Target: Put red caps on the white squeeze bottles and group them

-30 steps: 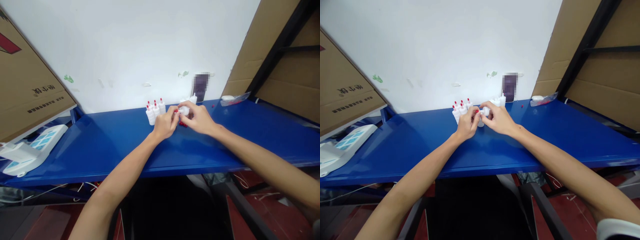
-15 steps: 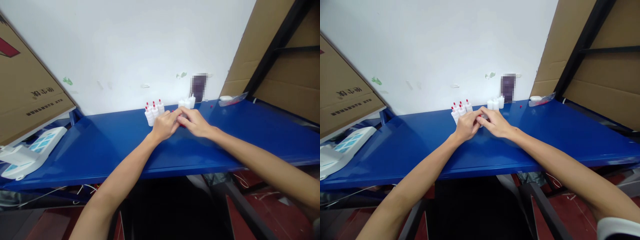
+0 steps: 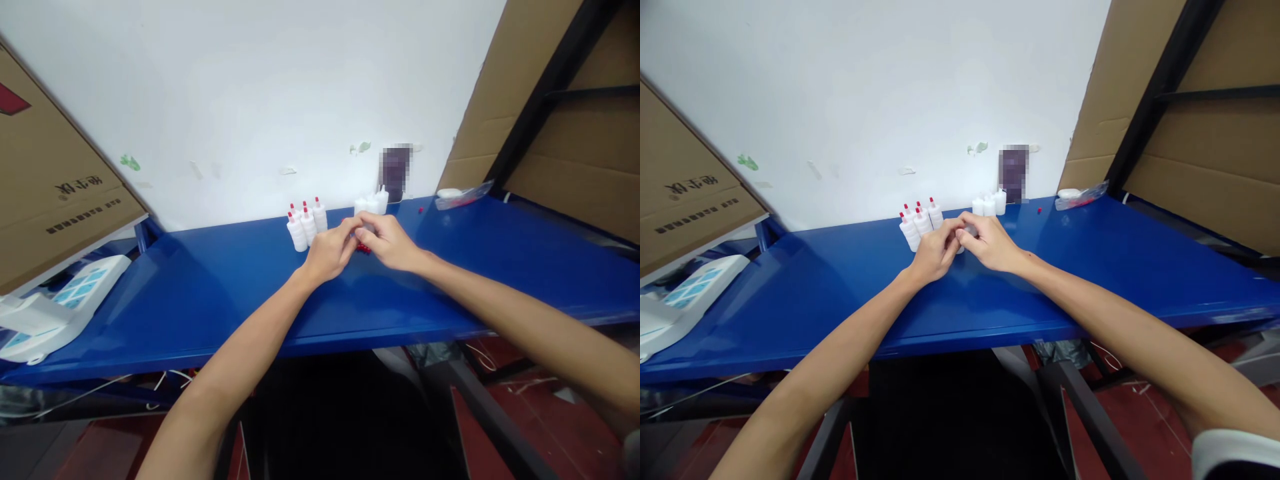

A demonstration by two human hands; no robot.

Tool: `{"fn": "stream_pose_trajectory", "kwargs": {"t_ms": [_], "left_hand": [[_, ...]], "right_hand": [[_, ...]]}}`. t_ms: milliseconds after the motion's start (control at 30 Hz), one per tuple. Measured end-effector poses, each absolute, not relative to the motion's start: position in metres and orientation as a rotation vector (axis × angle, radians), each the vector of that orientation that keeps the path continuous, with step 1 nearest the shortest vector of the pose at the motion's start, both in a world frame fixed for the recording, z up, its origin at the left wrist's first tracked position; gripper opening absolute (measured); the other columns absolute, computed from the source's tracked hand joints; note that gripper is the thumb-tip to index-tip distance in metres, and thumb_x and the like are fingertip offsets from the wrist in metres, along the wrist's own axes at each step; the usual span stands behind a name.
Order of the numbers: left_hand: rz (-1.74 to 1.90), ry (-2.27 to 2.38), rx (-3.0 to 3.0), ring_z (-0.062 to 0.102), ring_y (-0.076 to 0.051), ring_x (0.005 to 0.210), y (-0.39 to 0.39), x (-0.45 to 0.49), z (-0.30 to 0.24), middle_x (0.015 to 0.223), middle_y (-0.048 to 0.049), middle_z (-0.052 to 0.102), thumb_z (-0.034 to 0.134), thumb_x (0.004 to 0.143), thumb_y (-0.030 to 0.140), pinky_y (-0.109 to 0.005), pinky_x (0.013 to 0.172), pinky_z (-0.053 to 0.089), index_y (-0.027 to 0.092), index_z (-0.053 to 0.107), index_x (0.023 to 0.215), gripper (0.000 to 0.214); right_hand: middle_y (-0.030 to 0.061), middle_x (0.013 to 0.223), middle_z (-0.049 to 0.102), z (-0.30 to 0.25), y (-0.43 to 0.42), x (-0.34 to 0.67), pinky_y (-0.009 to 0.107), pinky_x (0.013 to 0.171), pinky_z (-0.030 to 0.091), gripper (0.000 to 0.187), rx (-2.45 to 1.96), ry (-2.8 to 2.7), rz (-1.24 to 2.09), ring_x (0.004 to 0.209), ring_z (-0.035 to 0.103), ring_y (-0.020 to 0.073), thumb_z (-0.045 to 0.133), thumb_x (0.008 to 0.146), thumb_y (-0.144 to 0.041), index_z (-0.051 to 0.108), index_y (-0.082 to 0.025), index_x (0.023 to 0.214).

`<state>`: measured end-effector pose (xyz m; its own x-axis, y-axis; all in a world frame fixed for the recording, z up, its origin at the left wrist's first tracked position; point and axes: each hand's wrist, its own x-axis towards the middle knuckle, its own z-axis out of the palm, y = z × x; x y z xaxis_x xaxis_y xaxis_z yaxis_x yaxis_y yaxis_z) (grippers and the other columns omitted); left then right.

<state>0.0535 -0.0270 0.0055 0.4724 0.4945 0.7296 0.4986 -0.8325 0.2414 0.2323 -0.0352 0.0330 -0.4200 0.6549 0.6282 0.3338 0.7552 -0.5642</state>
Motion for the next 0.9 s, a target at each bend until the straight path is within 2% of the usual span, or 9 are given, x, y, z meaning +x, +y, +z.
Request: {"fn": "stream_pose_trajectory", "kwargs": {"t_ms": [167, 333, 400, 500, 567, 667, 733, 800, 900], "left_hand": [[-1.372, -0.943, -2.729, 0.062, -0.013, 0.067, -0.027, 0.054, 0.004, 0.09, -0.0042, 0.07, 0.039, 0.105, 0.034, -0.026, 0.063, 0.047, 0.02, 0.054, 0.123, 0.028], [-1.386, -0.955, -2.76, 0.06, -0.013, 0.065, -0.029, 0.055, 0.003, 0.083, -0.0014, 0.066, 0.042, 0.104, 0.032, -0.026, 0.062, 0.047, 0.021, 0.05, 0.131, 0.031], [-1.406, -0.984, -2.752, 0.057, -0.013, 0.061, -0.03, 0.055, 0.004, 0.075, 0.0014, 0.061, 0.044, 0.103, 0.033, -0.026, 0.06, 0.045, 0.021, 0.047, 0.134, 0.034], [-1.465, -1.076, -2.664, 0.054, -0.013, 0.059, -0.031, 0.056, 0.007, 0.07, 0.0031, 0.056, 0.044, 0.103, 0.037, -0.026, 0.058, 0.044, 0.02, 0.044, 0.135, 0.036], [-1.478, -1.151, -2.56, 0.056, -0.013, 0.065, -0.031, 0.056, 0.009, 0.08, -0.0002, 0.06, 0.045, 0.102, 0.037, -0.028, 0.062, 0.047, 0.021, 0.05, 0.127, 0.03], [-1.44, -1.315, -2.378, 0.06, -0.017, 0.078, -0.027, 0.055, 0.011, 0.109, -0.0078, 0.061, 0.054, 0.097, 0.037, -0.033, 0.068, 0.051, 0.022, 0.054, 0.118, 0.027], [-1.377, -1.41, -2.338, 0.062, -0.02, 0.085, -0.024, 0.055, 0.009, 0.119, -0.011, 0.058, 0.061, 0.092, 0.038, -0.035, 0.069, 0.053, 0.022, 0.054, 0.121, 0.033], [-1.294, -1.449, -2.388, 0.063, -0.024, 0.091, -0.023, 0.056, 0.006, 0.12, -0.012, 0.058, 0.063, 0.09, 0.038, -0.037, 0.07, 0.053, 0.022, 0.053, 0.122, 0.037], [-1.242, -1.46, -2.445, 0.063, -0.026, 0.097, -0.024, 0.057, 0.005, 0.12, -0.0123, 0.06, 0.062, 0.091, 0.039, -0.038, 0.073, 0.054, 0.021, 0.052, 0.124, 0.039]], "right_hand": [[-0.0027, 0.065, 0.055, 0.033, -0.033, 0.231, 0.028, 0.057, 0.036, 0.019, -0.746, -1.999, 0.519, 0.059, 0.047, 0.0135, 0.051, 0.089, -0.033, 0.06, -0.018, 0.082], [-0.0007, 0.069, 0.058, 0.033, -0.032, 0.23, 0.03, 0.062, 0.04, 0.025, -0.7, -1.968, 0.577, 0.064, 0.051, 0.015, 0.05, 0.092, -0.037, 0.06, -0.018, 0.08], [-0.0001, 0.072, 0.06, 0.032, -0.029, 0.23, 0.03, 0.062, 0.041, 0.028, -0.695, -1.935, 0.593, 0.065, 0.052, 0.0148, 0.05, 0.094, -0.042, 0.062, -0.018, 0.085], [-0.0031, 0.069, 0.055, 0.025, -0.022, 0.231, 0.029, 0.057, 0.039, 0.025, -0.748, -1.858, 0.61, 0.057, 0.047, 0.0131, 0.052, 0.094, -0.044, 0.06, -0.02, 0.098], [-0.0061, 0.061, 0.047, 0.019, -0.016, 0.234, 0.029, 0.053, 0.036, 0.019, -0.79, -1.812, 0.625, 0.051, 0.042, 0.0132, 0.054, 0.092, -0.038, 0.056, -0.024, 0.105], [-0.0063, 0.058, 0.042, 0.013, -0.008, 0.237, 0.03, 0.051, 0.036, 0.016, -0.824, -1.747, 0.574, 0.049, 0.042, 0.0152, 0.05, 0.093, -0.031, 0.053, -0.028, 0.109], [-0.0034, 0.066, 0.05, 0.011, -0.006, 0.238, 0.032, 0.053, 0.041, 0.016, -0.826, -1.713, 0.533, 0.052, 0.048, 0.0158, 0.046, 0.097, -0.032, 0.053, -0.028, 0.111], [0.0005, 0.081, 0.06, 0.012, -0.005, 0.238, 0.033, 0.058, 0.047, 0.018, -0.809, -1.708, 0.521, 0.058, 0.056, 0.0156, 0.045, 0.099, -0.035, 0.056, -0.026, 0.111], [0.0055, 0.106, 0.063, 0.014, -0.008, 0.236, 0.036, 0.068, 0.054, 0.027, -0.758, -1.721, 0.492, 0.069, 0.062, 0.0157, 0.048, 0.1, -0.044, 0.063, -0.025, 0.112]]}}
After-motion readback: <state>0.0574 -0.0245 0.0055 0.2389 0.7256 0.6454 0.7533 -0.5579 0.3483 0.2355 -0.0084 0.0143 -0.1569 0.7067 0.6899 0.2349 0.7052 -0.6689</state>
